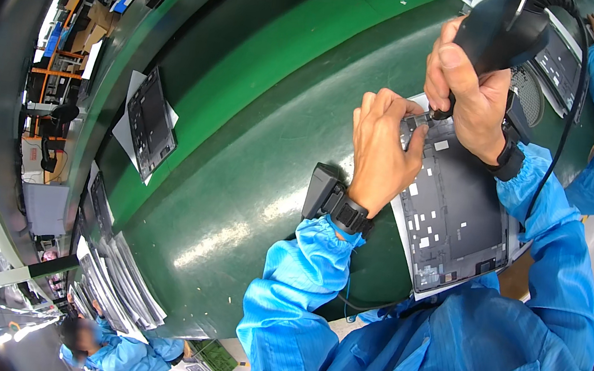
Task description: Assembling the internal chassis or backplates of electronic tablets using an electric screwdriver at a factory workstation.
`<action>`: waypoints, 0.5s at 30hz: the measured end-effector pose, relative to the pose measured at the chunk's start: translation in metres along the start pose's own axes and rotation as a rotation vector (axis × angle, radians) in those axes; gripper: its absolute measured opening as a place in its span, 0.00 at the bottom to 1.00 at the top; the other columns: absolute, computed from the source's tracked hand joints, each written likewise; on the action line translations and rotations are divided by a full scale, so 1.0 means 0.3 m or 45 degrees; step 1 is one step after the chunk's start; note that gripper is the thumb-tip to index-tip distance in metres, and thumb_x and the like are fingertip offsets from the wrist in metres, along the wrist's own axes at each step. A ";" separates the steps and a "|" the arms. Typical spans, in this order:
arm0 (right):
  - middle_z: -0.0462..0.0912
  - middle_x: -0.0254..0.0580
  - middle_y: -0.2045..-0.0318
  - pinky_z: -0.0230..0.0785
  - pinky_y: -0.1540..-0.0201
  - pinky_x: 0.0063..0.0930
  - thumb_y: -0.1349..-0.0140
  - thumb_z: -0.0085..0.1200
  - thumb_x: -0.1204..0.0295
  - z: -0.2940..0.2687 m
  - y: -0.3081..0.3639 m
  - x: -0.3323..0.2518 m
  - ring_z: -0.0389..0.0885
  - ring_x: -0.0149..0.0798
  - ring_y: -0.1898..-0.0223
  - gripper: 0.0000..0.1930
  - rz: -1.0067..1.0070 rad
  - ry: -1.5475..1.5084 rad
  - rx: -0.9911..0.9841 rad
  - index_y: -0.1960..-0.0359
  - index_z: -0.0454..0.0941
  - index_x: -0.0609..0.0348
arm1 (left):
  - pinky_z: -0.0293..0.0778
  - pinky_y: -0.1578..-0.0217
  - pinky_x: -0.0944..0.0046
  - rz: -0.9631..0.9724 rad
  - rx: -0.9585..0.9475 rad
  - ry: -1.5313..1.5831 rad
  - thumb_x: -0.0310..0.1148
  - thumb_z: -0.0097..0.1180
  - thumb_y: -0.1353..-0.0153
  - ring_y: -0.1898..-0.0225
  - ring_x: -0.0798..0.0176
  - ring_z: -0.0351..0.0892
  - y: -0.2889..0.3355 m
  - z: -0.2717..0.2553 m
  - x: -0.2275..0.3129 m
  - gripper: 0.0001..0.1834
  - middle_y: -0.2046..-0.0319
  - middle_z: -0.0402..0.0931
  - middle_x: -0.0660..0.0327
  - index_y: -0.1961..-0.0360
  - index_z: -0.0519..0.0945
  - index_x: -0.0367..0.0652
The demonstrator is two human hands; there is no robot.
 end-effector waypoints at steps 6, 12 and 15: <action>0.68 0.33 0.80 0.63 0.77 0.24 0.23 0.48 0.61 -0.194 -0.085 -0.149 0.65 0.25 0.83 0.13 -0.193 0.152 0.234 0.58 0.69 0.59 | 0.66 0.51 0.56 -0.008 0.023 -0.039 0.25 0.69 0.48 0.56 0.53 0.74 0.004 -0.019 -0.003 0.11 0.62 0.77 0.58 0.63 0.84 0.41; 0.68 0.33 0.78 0.63 0.76 0.23 0.22 0.48 0.62 -0.632 -0.069 -0.187 0.65 0.25 0.81 0.12 -0.269 0.259 0.524 0.56 0.70 0.58 | 0.70 0.54 0.56 0.033 -0.019 -0.077 0.23 0.69 0.48 0.58 0.52 0.75 -0.018 -0.011 0.028 0.11 0.64 0.79 0.56 0.62 0.84 0.40; 0.69 0.32 0.78 0.63 0.77 0.23 0.22 0.49 0.62 -0.635 -0.063 -0.172 0.65 0.25 0.81 0.12 -0.323 0.259 0.494 0.57 0.70 0.58 | 0.72 0.54 0.57 0.003 -0.050 -0.081 0.22 0.69 0.48 0.59 0.53 0.76 -0.017 0.000 0.020 0.11 0.63 0.79 0.55 0.62 0.84 0.38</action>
Point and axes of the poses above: each hand's wrist, its own y-axis away from the middle knuckle, its own z-axis out of the palm, x = y × z, the point moved 4 cm from there along -y, towards the middle knuckle
